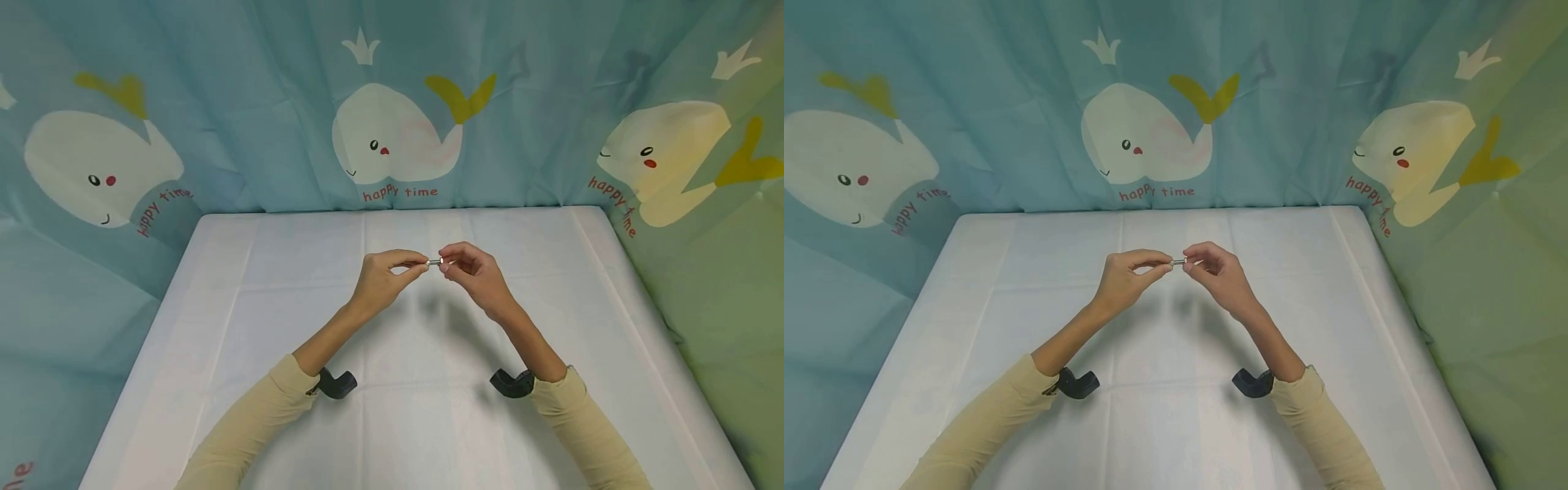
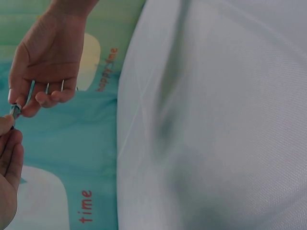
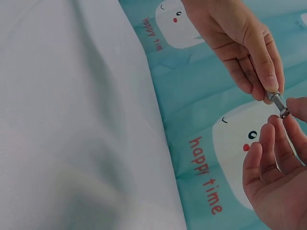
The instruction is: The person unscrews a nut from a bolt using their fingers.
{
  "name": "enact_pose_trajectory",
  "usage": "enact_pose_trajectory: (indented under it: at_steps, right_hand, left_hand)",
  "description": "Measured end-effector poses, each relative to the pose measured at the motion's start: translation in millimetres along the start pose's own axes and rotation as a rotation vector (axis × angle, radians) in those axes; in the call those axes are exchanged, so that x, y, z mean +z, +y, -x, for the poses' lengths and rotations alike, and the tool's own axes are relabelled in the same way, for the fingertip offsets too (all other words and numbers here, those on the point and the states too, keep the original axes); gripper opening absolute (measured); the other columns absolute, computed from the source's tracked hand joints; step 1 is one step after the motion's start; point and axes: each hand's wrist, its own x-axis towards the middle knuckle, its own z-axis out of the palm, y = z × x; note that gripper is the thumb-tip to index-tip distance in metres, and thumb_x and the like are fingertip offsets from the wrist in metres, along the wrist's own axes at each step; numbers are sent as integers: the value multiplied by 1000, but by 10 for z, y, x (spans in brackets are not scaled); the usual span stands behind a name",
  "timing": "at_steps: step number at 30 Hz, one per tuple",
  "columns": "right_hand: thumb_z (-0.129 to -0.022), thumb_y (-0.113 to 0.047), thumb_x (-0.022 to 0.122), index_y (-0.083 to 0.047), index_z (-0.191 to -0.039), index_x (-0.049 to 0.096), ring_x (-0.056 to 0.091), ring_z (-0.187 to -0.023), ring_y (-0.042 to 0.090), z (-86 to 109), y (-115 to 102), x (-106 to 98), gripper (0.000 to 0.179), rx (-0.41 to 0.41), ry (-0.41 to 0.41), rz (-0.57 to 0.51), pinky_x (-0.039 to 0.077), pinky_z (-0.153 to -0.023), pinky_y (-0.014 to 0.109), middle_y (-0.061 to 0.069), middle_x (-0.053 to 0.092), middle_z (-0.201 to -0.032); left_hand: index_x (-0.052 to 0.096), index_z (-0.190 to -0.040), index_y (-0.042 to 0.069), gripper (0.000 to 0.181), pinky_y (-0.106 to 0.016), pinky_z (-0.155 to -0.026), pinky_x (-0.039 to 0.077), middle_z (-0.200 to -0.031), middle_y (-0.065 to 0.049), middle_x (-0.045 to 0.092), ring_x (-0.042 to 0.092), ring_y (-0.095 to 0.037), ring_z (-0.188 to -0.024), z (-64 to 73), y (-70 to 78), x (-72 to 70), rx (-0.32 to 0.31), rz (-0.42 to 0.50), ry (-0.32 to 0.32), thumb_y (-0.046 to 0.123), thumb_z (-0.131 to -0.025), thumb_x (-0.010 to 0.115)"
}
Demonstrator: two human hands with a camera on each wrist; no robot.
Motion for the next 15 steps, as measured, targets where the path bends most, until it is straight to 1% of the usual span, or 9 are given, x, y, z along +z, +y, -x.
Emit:
enact_pose_trajectory:
  at_steps: [4,8,11,13,15]
  right_hand:
    - [-96,-2,63,8,-115,62,62,-84,24,9,-1,-2,21,15,5,20,55,-78,28,7,64,-95]
    - [-96,-1,64,13,-115,60,62,-85,27,12,-8,-7,24,13,-2,18,55,-78,27,5,66,-97]
    - [-95,0,64,12,-114,60,62,-84,24,17,-7,-17,23,-3,-11,15,54,-75,26,5,66,-99]
    - [-95,1,65,10,-115,61,61,-84,24,23,-8,-21,22,-13,-13,15,53,-73,25,5,65,-100]
    - [-95,1,65,7,-115,62,61,-84,24,29,-10,-25,22,-18,-14,11,53,-73,26,6,64,-101]
  left_hand:
    - [79,-97,2,10,-25,-79,57,-93,-6,76,71,-13,-84,3,8,10,2,-9,-2,3,-87,78]
    - [79,-96,2,10,-25,-78,57,-92,-6,76,71,-14,-84,14,15,18,4,-8,3,3,-86,78]
    - [79,-96,2,10,-25,-78,57,-91,-6,76,71,-14,-83,21,26,22,-3,-8,6,3,-86,78]
    - [79,-96,2,10,-25,-78,57,-92,-5,76,70,-13,-83,24,39,24,-7,-9,5,3,-86,78]
    - [79,-96,2,10,-25,-79,57,-92,-5,76,70,-12,-84,26,48,25,-9,-8,5,3,-86,78]
